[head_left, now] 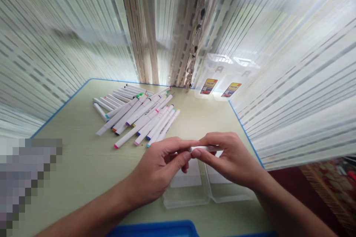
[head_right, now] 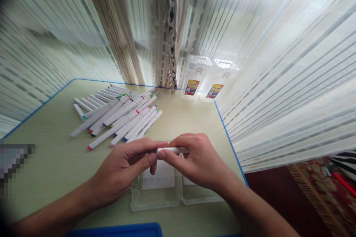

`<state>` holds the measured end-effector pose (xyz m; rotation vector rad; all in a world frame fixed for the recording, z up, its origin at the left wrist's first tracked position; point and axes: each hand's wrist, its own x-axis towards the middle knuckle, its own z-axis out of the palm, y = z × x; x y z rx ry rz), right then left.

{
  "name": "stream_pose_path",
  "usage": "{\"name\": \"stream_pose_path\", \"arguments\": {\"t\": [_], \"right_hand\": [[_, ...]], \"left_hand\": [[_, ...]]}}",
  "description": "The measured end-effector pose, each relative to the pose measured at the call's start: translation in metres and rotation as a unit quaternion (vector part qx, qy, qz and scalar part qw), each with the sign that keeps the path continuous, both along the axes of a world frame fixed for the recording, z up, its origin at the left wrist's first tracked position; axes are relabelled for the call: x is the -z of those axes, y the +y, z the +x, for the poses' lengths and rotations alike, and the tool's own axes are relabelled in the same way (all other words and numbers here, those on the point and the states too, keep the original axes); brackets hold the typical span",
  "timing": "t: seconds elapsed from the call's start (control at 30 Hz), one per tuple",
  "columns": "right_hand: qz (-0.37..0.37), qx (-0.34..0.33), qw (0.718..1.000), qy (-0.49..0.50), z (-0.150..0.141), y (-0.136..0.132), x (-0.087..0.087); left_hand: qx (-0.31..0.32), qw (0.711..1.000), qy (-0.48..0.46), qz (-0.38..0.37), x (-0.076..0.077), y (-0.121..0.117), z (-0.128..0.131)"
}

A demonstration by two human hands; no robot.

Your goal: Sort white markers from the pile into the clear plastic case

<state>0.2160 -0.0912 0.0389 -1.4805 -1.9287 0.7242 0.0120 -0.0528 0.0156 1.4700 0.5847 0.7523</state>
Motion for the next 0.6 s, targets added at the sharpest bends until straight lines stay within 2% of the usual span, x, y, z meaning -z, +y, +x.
{"name": "stream_pose_path", "arguments": {"t": [0.27, 0.6], "right_hand": [[-0.004, -0.012, 1.000, -0.017, -0.0003, -0.0002, -0.0018], [-0.018, -0.030, 0.999, -0.030, 0.0013, -0.0006, -0.0034]], "left_hand": [[0.031, 0.999, 0.003, 0.021, 0.0027, -0.0026, -0.0019], [0.049, 0.998, 0.010, 0.045, -0.0022, -0.0046, -0.0022]]}}
